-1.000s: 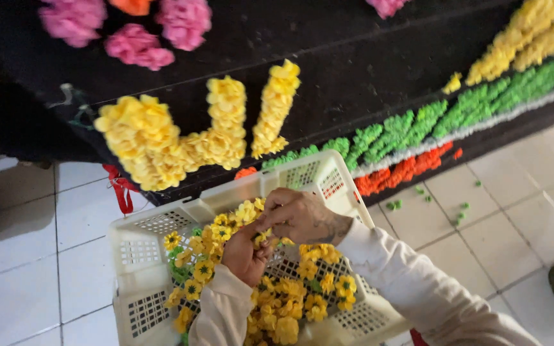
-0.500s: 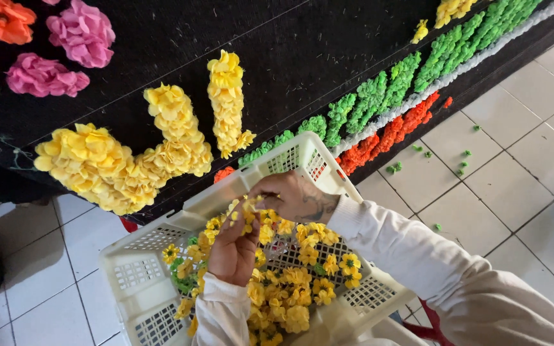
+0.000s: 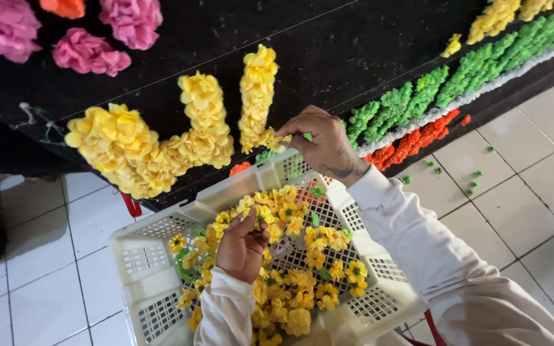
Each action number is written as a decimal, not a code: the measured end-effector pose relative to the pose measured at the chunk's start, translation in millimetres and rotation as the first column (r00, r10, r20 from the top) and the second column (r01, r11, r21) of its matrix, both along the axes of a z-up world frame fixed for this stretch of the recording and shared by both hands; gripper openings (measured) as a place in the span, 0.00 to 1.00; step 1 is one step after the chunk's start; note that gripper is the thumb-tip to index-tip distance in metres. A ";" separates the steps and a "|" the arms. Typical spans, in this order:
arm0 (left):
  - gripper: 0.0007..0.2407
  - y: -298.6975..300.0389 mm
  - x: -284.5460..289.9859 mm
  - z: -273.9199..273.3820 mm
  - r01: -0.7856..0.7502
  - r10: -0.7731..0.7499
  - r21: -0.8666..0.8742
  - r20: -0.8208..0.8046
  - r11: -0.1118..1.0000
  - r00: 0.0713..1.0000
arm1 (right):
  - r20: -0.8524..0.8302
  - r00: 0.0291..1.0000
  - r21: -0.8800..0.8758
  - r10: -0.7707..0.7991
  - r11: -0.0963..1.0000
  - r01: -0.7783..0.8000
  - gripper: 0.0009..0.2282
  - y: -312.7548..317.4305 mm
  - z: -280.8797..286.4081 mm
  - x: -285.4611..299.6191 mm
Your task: Pinning yellow flowers from a crate onto a black board to form letters for a floral sign.
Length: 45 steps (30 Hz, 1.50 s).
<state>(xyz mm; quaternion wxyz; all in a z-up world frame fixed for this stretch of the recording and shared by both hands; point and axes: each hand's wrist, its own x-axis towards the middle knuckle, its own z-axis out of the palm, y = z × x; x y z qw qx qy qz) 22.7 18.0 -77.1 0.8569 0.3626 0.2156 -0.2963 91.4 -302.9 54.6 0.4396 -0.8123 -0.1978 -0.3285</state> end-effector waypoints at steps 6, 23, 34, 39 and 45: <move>0.42 1.3 -1.5 -1.7 -0.029 0.025 -0.077 -0.052 0.997 0.998 | -0.114 0.993 0.052 -0.011 0.999 0.017 0.06 7.7 -3.9 15.2; 0.19 0.5 -7.2 -3.7 0.067 -0.140 -0.315 -0.216 0.947 0.966 | -0.337 0.814 0.125 0.474 0.879 -0.460 0.11 50.1 -16.9 -69.3; 0.28 -5.6 -9.4 33.2 0.068 -0.067 0.083 -0.017 0.994 0.998 | -0.112 0.992 0.003 -0.057 0.998 0.058 0.10 -12.4 21.1 -6.6; 0.21 -5.1 -7.7 72.9 -0.055 0.055 0.061 0.005 0.997 0.998 | -0.243 0.967 0.067 -0.078 0.993 0.097 0.08 -2.2 21.1 6.9; 0.21 -13.3 -15.8 50.2 -0.204 0.182 0.147 0.145 0.968 0.972 | -0.208 0.963 0.090 -0.169 0.977 0.191 0.10 0.0 2.1 34.9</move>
